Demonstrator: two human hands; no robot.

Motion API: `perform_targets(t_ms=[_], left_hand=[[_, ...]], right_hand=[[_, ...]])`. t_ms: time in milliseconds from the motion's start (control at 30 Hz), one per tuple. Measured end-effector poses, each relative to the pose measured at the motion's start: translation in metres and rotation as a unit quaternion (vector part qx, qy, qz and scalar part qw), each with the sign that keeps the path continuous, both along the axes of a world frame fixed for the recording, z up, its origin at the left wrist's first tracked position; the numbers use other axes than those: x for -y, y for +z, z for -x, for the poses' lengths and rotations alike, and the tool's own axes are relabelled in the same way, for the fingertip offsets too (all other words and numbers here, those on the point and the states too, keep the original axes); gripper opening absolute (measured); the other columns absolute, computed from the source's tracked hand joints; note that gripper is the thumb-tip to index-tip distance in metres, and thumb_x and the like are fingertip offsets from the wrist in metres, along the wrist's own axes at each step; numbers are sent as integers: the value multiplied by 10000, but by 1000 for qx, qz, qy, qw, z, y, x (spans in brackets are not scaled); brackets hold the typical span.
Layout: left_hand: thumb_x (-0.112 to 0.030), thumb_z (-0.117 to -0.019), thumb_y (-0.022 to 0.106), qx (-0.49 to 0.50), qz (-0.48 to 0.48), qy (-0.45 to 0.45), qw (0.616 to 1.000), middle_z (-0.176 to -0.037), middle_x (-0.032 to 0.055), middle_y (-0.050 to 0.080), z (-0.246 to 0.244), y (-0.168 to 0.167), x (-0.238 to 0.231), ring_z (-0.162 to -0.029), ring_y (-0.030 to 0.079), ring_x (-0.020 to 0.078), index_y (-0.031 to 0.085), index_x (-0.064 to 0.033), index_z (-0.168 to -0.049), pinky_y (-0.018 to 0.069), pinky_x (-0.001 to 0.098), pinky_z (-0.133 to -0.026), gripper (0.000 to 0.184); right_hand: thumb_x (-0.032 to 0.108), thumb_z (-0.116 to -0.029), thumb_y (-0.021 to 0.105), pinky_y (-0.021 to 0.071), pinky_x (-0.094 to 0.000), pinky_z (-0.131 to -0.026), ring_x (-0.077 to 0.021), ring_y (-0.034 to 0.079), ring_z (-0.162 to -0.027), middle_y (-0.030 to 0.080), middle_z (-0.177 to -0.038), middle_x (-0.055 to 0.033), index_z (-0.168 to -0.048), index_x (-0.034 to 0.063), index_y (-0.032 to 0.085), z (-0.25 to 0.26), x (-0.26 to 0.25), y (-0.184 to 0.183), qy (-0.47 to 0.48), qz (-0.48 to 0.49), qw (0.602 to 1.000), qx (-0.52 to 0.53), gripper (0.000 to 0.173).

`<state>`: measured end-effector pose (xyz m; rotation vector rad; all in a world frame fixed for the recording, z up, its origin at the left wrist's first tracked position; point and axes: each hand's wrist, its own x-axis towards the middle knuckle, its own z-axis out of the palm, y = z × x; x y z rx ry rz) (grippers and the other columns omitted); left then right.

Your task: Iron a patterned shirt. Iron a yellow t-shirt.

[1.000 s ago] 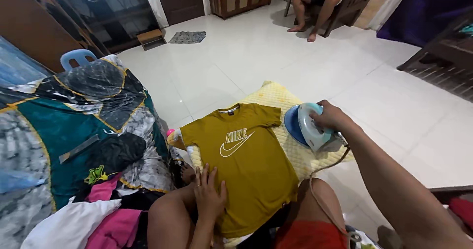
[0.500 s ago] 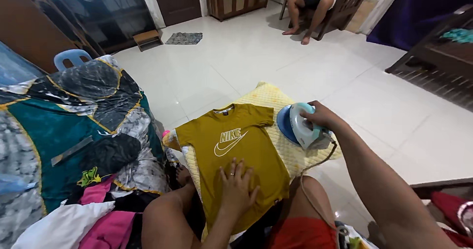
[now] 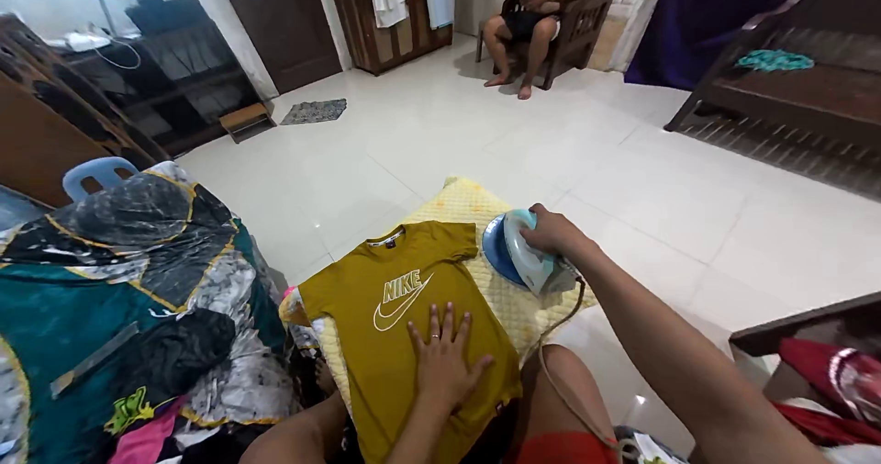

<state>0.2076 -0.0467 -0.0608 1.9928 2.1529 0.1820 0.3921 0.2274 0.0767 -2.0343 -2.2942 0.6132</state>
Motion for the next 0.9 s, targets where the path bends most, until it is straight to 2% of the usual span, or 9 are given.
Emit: perform_targets(t_ms=[100,133,200,267,400,533,633,767,900], left_hand=[[-892,-885,237,0,23,-10,1000,-1730,13,181,5,9,-5,-1581,119,410,292,-400,-1618,95,840,-1122,884],[-872,-897,287,7,25,-13,1000,-1698,14,275,9,15,-11,-1561,205,406,380,-401,-1578,156,828,-1119,834],[-785,-924,422,36,-4,-2,999,-1514,29,540,24,30,-35,-1428,450,358,630,-328,-1381,308,743,-1101,679],[-719,-943,471,47,-43,32,997,-1335,75,657,45,47,-70,-1274,582,335,713,-230,-1254,415,657,-1044,629],[-619,-993,507,131,-55,156,978,-1293,145,662,92,76,-147,-1232,617,320,685,-109,-1280,480,557,-1043,612],[-644,-999,475,190,47,301,933,-1321,190,650,126,76,-205,-1246,625,346,651,-53,-1305,498,584,-1022,688],[-703,-1001,374,179,106,331,920,-1268,166,689,133,76,-224,-1222,647,322,722,-69,-1174,508,594,-980,744],[-690,-1002,403,193,108,344,913,-1218,163,707,136,69,-238,-1176,667,313,737,-73,-1110,518,594,-946,710],[-603,-1031,449,253,74,362,894,-1193,183,706,144,60,-243,-1152,667,337,741,-65,-1099,516,601,-942,616]], right_hand=[[278,-854,805,478,-760,-912,-579,546,-1231,563,-1330,-369,-1429,8,539,18,7,23,27,-60,997,34,689],[252,-856,799,483,-758,-908,-580,541,-1235,553,-1343,-366,-1409,11,563,27,7,29,47,-87,995,21,647],[230,-904,748,523,-715,-888,-525,608,-1164,611,-1264,-320,-1327,15,628,48,0,40,93,-117,989,5,490],[186,-923,713,548,-684,-857,-461,677,-1066,688,-1126,-265,-1196,5,683,73,-13,47,130,-76,988,16,330],[87,-861,724,601,-547,-697,-355,724,-795,712,-916,-232,-907,-40,696,114,-26,32,93,69,993,32,137],[92,-910,689,612,-541,-817,-363,732,-966,694,-1095,-263,-994,-91,670,133,-38,14,9,141,990,2,202],[174,-938,681,601,-528,-836,-334,721,-954,690,-1087,-238,-1005,-70,684,138,-51,-5,-14,140,990,6,252],[189,-932,688,577,-557,-859,-353,706,-1015,700,-1110,-238,-1006,-64,702,144,-55,-21,-7,153,987,44,264],[173,-955,659,586,-513,-872,-317,713,-1012,697,-1130,-228,-1040,-68,692,145,-53,-30,-15,165,986,27,258]])
